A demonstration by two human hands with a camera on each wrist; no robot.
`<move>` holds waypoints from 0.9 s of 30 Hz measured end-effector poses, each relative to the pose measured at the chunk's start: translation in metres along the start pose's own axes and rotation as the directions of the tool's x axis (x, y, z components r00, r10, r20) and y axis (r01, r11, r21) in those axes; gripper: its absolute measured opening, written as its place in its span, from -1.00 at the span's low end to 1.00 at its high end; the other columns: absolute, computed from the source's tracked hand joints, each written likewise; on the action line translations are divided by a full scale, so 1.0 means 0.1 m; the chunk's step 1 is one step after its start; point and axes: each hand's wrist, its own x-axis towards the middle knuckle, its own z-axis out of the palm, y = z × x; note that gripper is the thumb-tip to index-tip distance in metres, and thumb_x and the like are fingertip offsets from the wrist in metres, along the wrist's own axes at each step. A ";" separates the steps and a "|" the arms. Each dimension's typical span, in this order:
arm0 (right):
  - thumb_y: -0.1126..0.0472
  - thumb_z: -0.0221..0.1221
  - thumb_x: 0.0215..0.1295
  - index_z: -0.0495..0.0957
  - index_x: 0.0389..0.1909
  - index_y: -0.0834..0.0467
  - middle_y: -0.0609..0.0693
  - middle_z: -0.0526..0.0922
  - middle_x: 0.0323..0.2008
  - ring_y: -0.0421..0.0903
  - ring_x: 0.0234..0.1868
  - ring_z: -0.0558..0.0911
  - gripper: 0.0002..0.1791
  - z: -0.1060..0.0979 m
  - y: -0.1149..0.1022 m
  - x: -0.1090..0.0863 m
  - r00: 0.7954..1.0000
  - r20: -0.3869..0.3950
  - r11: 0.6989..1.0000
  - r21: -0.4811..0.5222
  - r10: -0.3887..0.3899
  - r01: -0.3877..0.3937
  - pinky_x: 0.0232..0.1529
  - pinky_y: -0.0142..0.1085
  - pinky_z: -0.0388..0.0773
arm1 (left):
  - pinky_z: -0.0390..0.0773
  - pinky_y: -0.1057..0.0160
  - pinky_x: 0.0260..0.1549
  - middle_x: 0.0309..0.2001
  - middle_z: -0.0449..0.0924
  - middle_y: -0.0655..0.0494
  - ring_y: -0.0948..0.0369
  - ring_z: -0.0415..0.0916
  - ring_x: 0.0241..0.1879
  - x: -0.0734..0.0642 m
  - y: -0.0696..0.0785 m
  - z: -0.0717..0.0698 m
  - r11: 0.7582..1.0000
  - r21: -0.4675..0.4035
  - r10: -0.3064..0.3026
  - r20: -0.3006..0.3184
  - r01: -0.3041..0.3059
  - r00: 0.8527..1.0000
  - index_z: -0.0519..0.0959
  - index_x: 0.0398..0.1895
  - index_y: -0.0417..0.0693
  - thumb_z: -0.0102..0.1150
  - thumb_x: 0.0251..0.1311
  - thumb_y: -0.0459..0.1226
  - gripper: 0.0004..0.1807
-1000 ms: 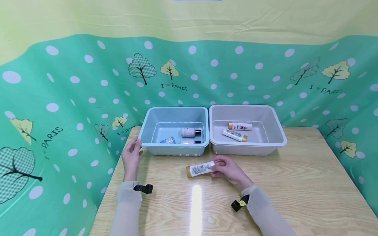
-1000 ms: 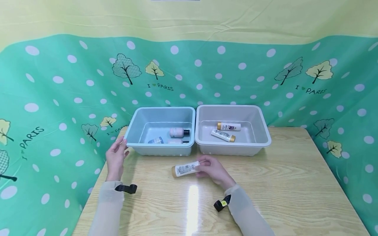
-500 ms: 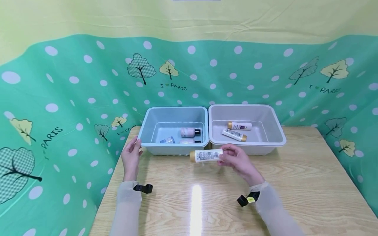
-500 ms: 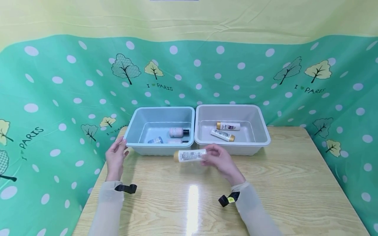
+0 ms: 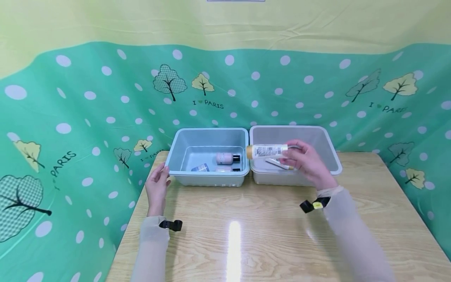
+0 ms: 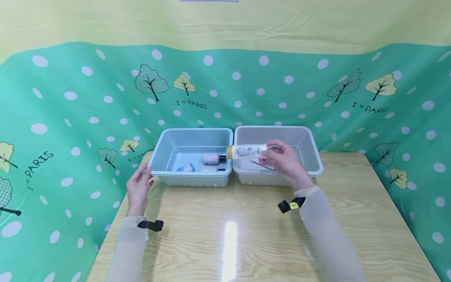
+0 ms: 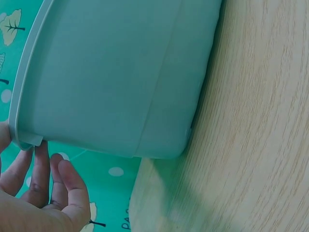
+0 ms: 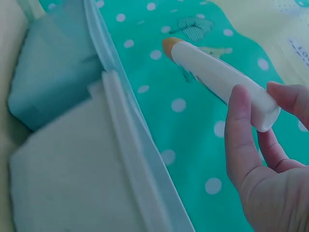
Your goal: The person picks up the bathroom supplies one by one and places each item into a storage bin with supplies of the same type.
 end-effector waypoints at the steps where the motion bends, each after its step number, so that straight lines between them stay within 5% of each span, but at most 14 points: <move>1: 0.47 0.22 0.34 0.50 -0.01 0.26 0.20 0.59 -0.06 0.03 -0.23 0.72 -0.75 -0.04 -0.06 0.05 1.000 -0.014 1.000 0.012 0.009 -0.009 -0.10 -0.21 0.67 | 0.55 0.12 0.06 0.17 0.56 0.06 0.20 0.50 0.03 0.00 0.00 0.00 1.000 0.003 0.000 0.000 0.000 1.000 0.56 0.29 0.14 0.28 0.25 0.10 -0.43; 12: 0.42 0.29 0.31 0.51 -0.04 0.23 0.15 0.64 -0.12 0.00 -0.30 0.75 -0.75 -0.53 -0.55 0.68 0.991 -0.127 0.998 0.041 0.047 -0.042 -0.13 -0.23 0.67 | 0.55 0.10 0.06 0.11 0.58 0.08 0.22 0.52 0.00 0.01 -0.01 0.02 1.000 -0.015 0.012 -0.008 -0.012 1.000 0.59 0.26 0.10 0.30 0.26 0.06 -0.46; 19: 0.37 0.29 0.33 0.43 0.04 0.22 0.11 0.63 -0.13 -0.02 -0.25 0.74 -0.67 -0.78 -0.49 0.92 0.982 -0.152 0.989 -0.080 0.114 -0.127 -0.03 -0.22 0.64 | 0.53 0.05 0.10 0.15 0.56 0.07 0.19 0.50 0.03 0.02 -0.02 0.01 1.000 0.005 0.011 -0.004 -0.011 1.000 0.57 0.27 0.12 0.29 0.27 0.07 -0.46; 27: 0.33 0.24 0.39 0.31 0.20 0.29 0.11 0.63 -0.14 -0.04 -0.19 0.72 -0.54 -0.91 -0.30 1.09 0.975 -0.106 0.931 -0.292 0.197 -0.220 0.15 -0.10 0.53 | 0.56 0.18 0.02 0.21 0.53 0.08 0.17 0.50 0.07 0.02 -0.01 0.00 0.999 0.031 0.011 0.002 -0.011 1.000 0.57 0.28 0.16 0.29 0.25 0.11 -0.44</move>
